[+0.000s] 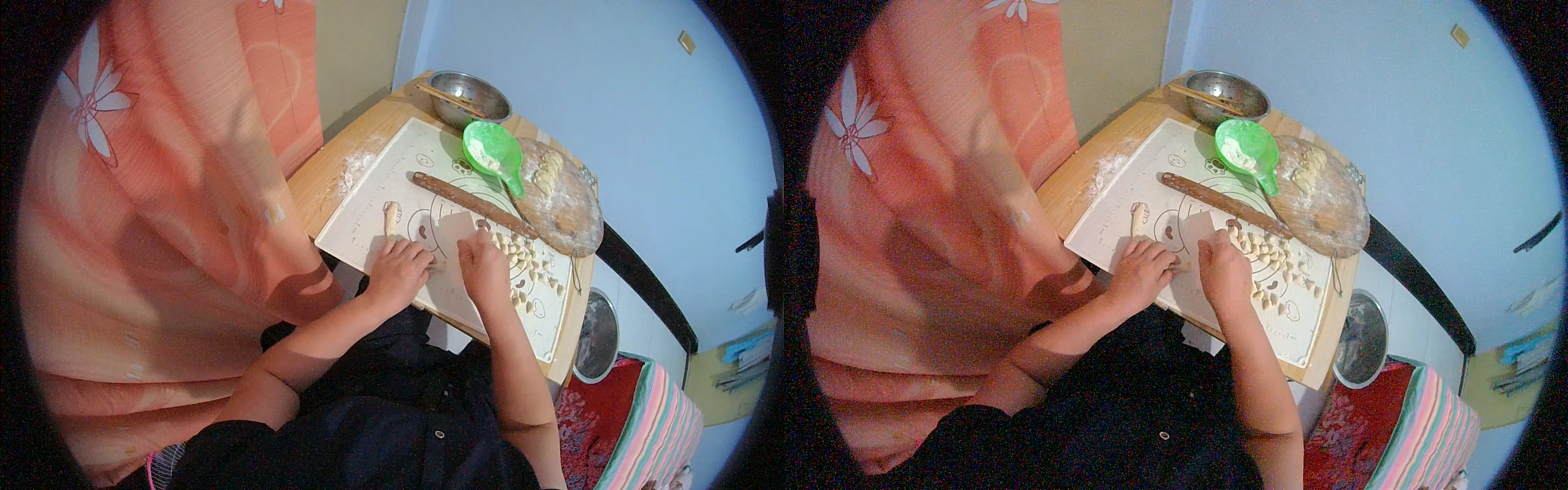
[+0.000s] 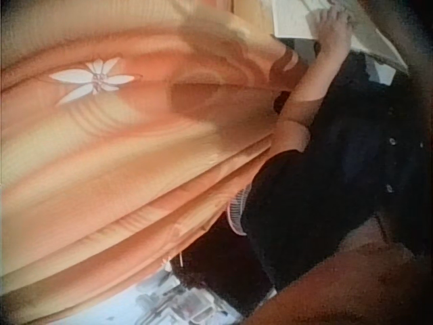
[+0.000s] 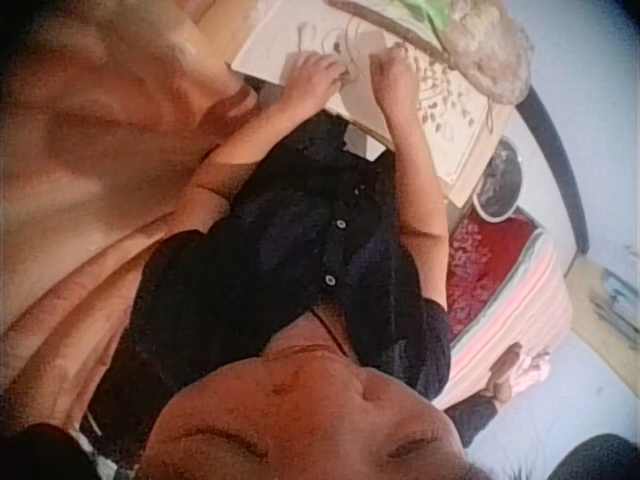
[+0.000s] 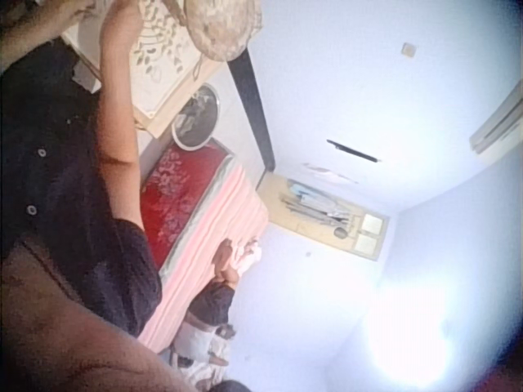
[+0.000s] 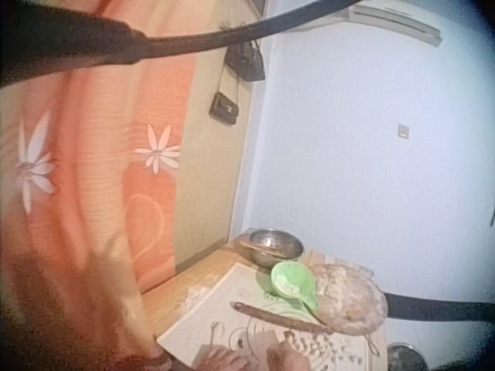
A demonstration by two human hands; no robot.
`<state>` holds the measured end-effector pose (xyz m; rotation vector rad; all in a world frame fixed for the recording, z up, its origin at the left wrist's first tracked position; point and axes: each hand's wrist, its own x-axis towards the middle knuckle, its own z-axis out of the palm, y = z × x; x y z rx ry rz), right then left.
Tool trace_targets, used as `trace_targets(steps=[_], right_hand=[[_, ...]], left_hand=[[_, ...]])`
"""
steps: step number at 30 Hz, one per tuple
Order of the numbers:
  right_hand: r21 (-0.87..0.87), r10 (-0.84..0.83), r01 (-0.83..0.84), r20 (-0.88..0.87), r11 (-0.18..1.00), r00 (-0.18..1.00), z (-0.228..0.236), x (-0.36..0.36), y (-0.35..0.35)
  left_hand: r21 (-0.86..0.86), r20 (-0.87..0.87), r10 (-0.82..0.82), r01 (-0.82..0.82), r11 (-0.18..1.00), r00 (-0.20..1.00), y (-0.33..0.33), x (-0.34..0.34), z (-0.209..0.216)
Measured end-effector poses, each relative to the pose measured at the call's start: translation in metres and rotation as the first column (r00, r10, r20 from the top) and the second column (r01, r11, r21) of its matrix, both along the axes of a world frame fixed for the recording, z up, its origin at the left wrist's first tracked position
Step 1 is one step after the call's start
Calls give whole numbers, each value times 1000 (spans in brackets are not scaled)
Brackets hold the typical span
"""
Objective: The person uses a plastic scraper to cut a long, rolled piece of dough into small, uniform pieces on a silicone mat. They then gather the cut pieces and transfer them to a wooden board. The person continues to cut the remaining dough and organizes the pieces on the board.
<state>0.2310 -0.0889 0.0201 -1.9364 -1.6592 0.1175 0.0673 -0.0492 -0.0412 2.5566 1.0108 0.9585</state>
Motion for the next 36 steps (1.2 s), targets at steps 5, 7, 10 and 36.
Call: trace_targets(steps=[5, 7, 10, 36], right_hand=[[-69, -5, 11, 84, 998, 996, -14, -3, 1], [-109, -27, 40, 120, 993, 992, -14, -7, 3], [-131, -34, 53, 144, 990, 989, -12, -17, 9], [-114, 37, -27, 80, 993, 996, -9, -17, 28]], left_hand=[[47, 17, 4, -5, 999, 1000, -1, 1, 0], [45, 17, -4, 3, 999, 1000, 0, 2, -2], [43, -20, -10, 11, 999, 1000, 1, 1, -1], [95, -112, -35, 46, 994, 993, 57, -40, 3]])
